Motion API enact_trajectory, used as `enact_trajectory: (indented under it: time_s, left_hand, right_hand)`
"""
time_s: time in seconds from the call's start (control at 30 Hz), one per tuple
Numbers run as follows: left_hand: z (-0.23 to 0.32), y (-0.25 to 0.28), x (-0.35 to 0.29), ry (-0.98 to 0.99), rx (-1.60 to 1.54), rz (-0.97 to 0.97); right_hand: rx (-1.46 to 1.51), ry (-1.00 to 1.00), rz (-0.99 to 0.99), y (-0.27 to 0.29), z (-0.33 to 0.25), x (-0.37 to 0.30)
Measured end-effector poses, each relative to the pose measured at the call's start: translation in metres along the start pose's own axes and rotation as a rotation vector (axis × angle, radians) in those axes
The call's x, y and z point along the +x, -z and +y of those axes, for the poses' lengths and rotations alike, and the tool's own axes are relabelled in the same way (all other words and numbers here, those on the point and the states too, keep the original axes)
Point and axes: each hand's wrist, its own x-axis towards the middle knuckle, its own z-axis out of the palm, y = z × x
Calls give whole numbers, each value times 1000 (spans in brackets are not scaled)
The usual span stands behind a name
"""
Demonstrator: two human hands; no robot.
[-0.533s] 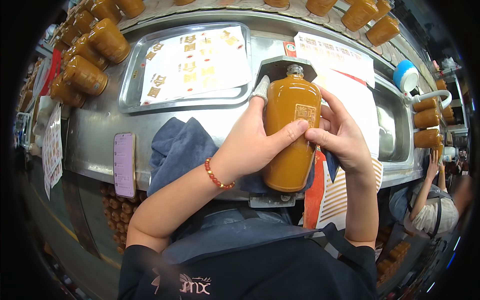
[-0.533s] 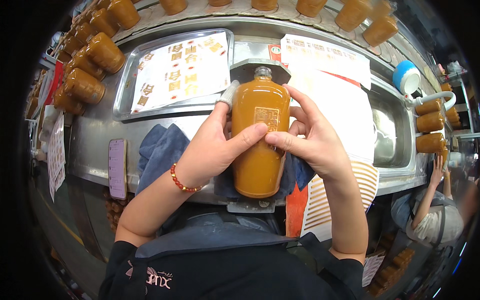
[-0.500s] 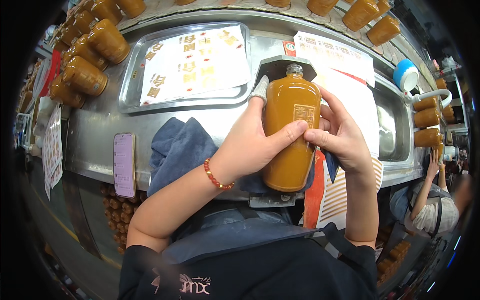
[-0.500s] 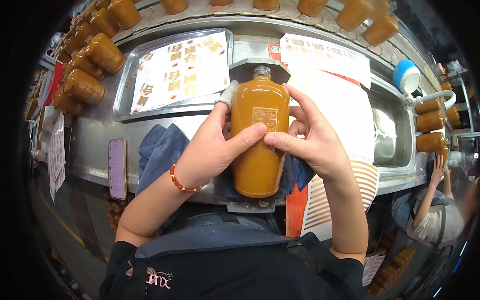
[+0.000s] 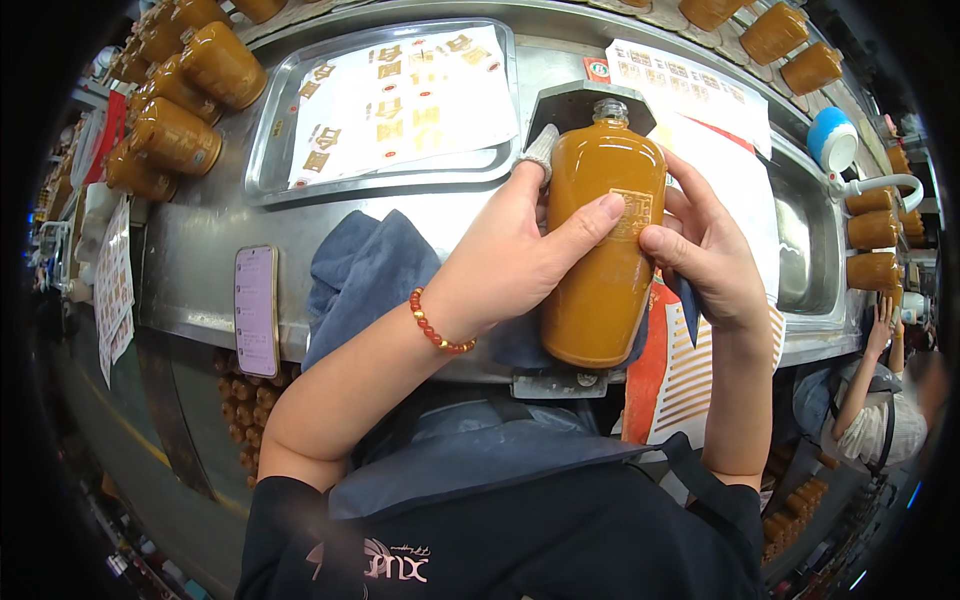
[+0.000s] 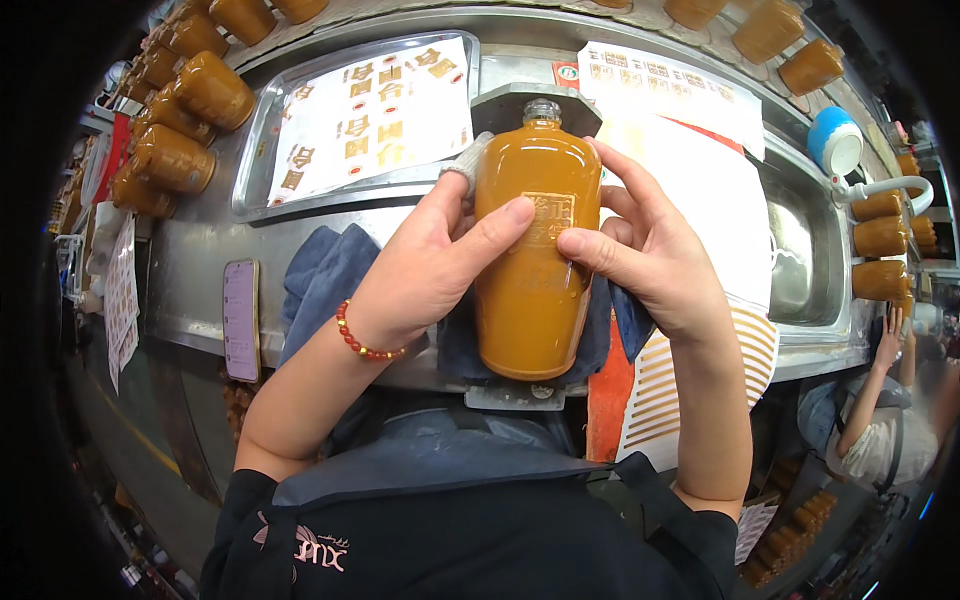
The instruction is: The person wipes a brown bottle with a cloth, then applies a sticker label to its surface. They smooth the label with a card and peel off the backing, repeating the process on multiple bottles.
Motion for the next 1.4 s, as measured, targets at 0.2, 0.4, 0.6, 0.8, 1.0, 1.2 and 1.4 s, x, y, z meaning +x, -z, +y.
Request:
enact_trajectory:
  time_s: [0.2, 0.4, 0.6, 0.8, 1.0, 1.2, 1.4]
  left_hand:
    - [0, 2, 1, -18, 43, -18]
    - [0, 0, 1, -10, 95, 4]
    - [8, 3, 0, 144, 37, 12]
    - [7, 1, -3, 116, -27, -62]
    - [4, 2, -7, 137, 20, -87]
    - [5, 2, -6, 137, 12, -95]
    - [1, 3, -4, 114, 52, -102]
  right_hand:
    - [23, 15, -6, 2, 3, -1]
    - [43, 24, -6, 0, 5, 1]
    - [4, -37, -32, 18, 5, -1]
    - [268, -98, 207, 40, 24, -1]
    - [249, 31, 244, 35, 21, -10]
    - [239, 60, 239, 7, -2, -38]
    - [232, 89, 278, -5, -18, -39]
